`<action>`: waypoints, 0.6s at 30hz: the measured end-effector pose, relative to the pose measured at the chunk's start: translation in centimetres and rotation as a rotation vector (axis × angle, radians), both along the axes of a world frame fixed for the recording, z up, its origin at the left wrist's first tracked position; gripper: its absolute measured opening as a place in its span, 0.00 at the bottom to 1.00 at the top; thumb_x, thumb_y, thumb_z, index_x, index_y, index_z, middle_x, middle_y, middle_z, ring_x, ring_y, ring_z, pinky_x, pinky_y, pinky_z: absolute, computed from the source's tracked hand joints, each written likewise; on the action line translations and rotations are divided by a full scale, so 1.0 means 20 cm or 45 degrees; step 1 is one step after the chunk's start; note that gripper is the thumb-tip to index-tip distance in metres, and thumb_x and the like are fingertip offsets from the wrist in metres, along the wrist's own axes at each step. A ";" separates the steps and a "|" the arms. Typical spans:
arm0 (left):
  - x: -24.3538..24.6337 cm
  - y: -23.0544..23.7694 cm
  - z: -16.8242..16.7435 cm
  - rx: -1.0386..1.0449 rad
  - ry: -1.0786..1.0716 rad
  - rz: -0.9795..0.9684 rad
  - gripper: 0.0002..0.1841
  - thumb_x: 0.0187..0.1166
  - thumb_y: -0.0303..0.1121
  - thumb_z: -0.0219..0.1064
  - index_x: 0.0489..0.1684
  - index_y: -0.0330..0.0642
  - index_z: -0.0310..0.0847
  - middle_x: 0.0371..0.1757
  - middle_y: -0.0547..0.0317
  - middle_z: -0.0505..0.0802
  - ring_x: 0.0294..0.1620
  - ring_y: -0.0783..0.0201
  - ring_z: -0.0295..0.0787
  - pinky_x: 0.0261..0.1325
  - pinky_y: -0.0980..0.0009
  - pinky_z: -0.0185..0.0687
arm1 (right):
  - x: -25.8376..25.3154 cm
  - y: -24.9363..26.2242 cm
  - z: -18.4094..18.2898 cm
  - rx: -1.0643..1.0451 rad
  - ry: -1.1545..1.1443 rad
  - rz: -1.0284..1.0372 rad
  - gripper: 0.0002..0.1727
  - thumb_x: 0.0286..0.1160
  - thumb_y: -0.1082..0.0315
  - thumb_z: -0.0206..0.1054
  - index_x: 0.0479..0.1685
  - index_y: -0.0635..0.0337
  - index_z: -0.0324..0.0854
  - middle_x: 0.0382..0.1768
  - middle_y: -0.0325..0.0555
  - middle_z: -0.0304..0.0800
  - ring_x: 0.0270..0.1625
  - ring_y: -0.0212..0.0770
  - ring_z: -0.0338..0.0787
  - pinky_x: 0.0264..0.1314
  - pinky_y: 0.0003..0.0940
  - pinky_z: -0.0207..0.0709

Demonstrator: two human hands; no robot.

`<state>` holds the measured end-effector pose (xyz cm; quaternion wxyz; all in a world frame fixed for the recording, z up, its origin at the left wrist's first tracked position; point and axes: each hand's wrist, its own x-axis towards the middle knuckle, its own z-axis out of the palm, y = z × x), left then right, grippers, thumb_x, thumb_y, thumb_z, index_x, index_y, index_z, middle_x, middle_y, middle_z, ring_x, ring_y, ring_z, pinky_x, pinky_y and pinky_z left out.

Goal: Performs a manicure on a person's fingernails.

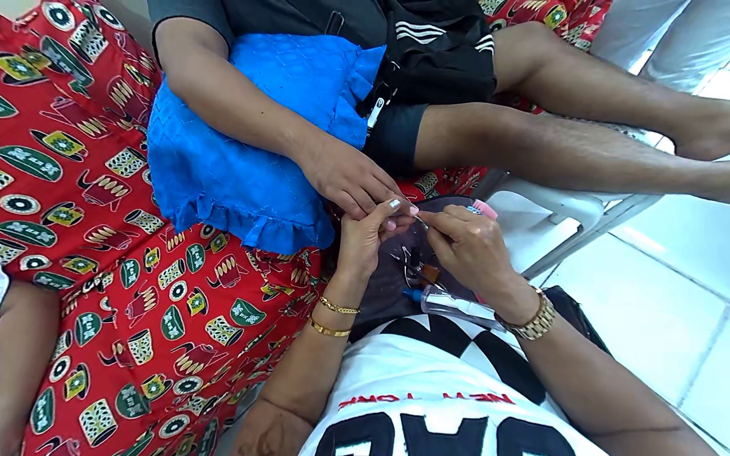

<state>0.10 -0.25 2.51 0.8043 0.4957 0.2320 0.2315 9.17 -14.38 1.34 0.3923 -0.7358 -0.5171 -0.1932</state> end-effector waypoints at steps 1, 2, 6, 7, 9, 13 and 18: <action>0.00 0.00 0.00 0.006 -0.001 0.002 0.04 0.82 0.29 0.67 0.42 0.43 0.88 0.36 0.56 0.97 0.32 0.64 0.96 0.42 0.70 0.93 | 0.00 0.00 0.00 0.004 -0.007 0.003 0.14 0.66 0.77 0.63 0.43 0.67 0.95 0.25 0.52 0.88 0.27 0.48 0.87 0.27 0.39 0.77; 0.00 0.00 0.00 0.010 -0.004 0.008 0.04 0.82 0.28 0.67 0.41 0.43 0.88 0.36 0.55 0.97 0.32 0.64 0.96 0.42 0.70 0.94 | 0.00 0.00 0.00 0.007 -0.013 0.008 0.14 0.66 0.78 0.63 0.43 0.67 0.95 0.24 0.52 0.87 0.27 0.48 0.87 0.28 0.39 0.77; 0.00 0.01 0.00 0.006 -0.017 0.013 0.04 0.82 0.28 0.67 0.41 0.42 0.88 0.36 0.55 0.97 0.32 0.64 0.96 0.42 0.69 0.94 | 0.00 0.01 -0.01 0.028 -0.040 0.014 0.14 0.67 0.78 0.63 0.42 0.67 0.95 0.26 0.53 0.89 0.28 0.49 0.88 0.28 0.39 0.78; 0.00 0.01 0.00 0.000 -0.021 0.012 0.04 0.81 0.28 0.67 0.41 0.41 0.88 0.36 0.54 0.97 0.31 0.64 0.96 0.42 0.69 0.94 | 0.00 0.01 -0.01 0.033 -0.048 0.007 0.14 0.67 0.77 0.63 0.42 0.67 0.95 0.26 0.53 0.89 0.29 0.50 0.89 0.28 0.39 0.78; 0.00 0.01 0.00 -0.024 -0.032 0.016 0.03 0.81 0.27 0.68 0.41 0.41 0.88 0.35 0.55 0.96 0.31 0.64 0.95 0.42 0.69 0.94 | 0.00 0.02 -0.02 0.061 -0.077 -0.009 0.14 0.67 0.77 0.63 0.42 0.67 0.95 0.25 0.52 0.88 0.27 0.50 0.87 0.26 0.39 0.76; 0.00 0.01 0.00 -0.052 -0.025 0.005 0.03 0.82 0.27 0.66 0.42 0.41 0.85 0.34 0.55 0.95 0.30 0.65 0.94 0.42 0.69 0.93 | 0.01 0.03 -0.04 0.123 -0.123 0.013 0.12 0.69 0.75 0.64 0.39 0.66 0.95 0.22 0.50 0.86 0.27 0.50 0.85 0.26 0.39 0.73; -0.03 0.03 0.02 -0.059 -0.029 -0.087 0.07 0.85 0.29 0.63 0.41 0.42 0.88 0.34 0.55 0.96 0.30 0.66 0.94 0.41 0.71 0.92 | 0.07 -0.09 0.03 0.172 0.451 0.297 0.11 0.72 0.74 0.65 0.43 0.66 0.93 0.34 0.43 0.91 0.35 0.29 0.87 0.42 0.23 0.82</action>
